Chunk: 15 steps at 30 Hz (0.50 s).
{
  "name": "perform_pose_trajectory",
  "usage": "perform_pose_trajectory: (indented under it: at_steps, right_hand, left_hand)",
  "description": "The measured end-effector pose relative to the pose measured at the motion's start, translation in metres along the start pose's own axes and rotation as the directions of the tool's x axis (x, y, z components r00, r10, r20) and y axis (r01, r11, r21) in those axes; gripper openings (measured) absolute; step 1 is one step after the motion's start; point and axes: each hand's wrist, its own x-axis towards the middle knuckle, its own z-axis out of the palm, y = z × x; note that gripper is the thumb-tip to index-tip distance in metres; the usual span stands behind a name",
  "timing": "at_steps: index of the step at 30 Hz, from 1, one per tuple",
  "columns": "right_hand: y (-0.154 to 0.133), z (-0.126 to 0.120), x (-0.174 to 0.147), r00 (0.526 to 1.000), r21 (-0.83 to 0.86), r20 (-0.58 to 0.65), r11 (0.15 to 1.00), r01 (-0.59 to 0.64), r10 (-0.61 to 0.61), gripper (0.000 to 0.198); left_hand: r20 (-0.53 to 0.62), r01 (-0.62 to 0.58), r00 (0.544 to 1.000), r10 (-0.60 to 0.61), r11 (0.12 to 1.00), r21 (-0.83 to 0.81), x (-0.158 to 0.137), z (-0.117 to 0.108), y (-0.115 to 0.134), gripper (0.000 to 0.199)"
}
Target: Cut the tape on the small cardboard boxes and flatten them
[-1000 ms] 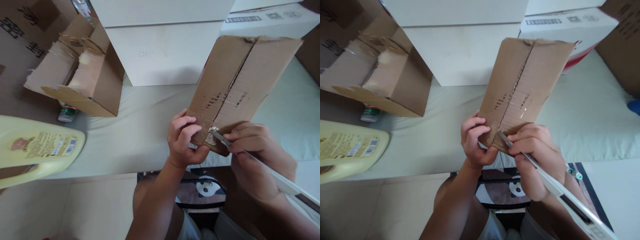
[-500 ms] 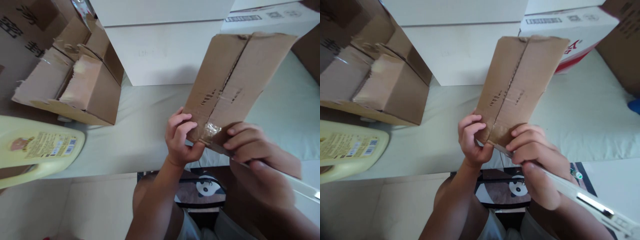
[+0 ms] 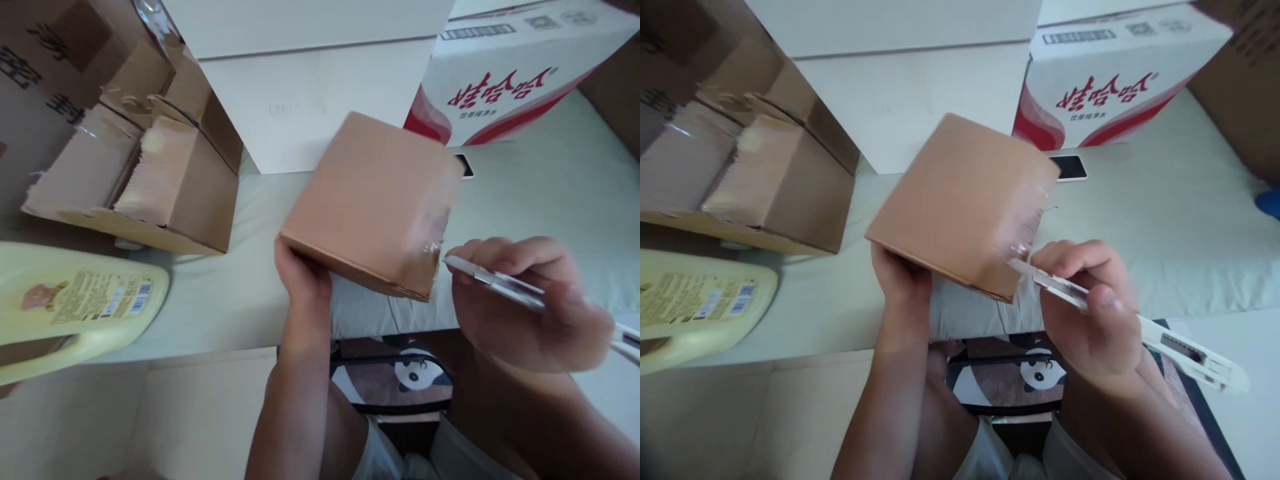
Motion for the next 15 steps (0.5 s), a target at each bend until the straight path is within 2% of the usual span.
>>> perform_pose_trajectory:
  at_steps: [3,8,13,15]
  right_hand:
    - [-0.001,0.001,0.002,0.999,0.024,-0.026,0.999,0.034,-0.034,0.013]
    - [0.005,-0.001,-0.001,0.995,-0.002,-0.073,0.997,0.071,-0.071,0.009]
    - [0.026,-0.010,-0.005,0.977,-0.185,-0.211,0.981,-0.058,0.018,0.009]
    - [0.035,-0.013,-0.005,0.970,-0.182,-0.241,0.980,-0.077,0.032,0.009]
  left_hand:
    - [0.069,0.067,0.996,-0.058,0.990,-0.125,0.007,-0.005,0.006,0.026]
    - [-0.015,0.170,0.985,-0.174,0.975,-0.146,0.019,-0.020,0.006,0.020]
    - [-0.062,0.076,0.995,-0.081,0.994,-0.085,0.015,-0.017,0.003,0.020]
    - [-0.085,0.035,0.996,-0.039,0.998,-0.048,0.011,-0.014,0.002,0.024]
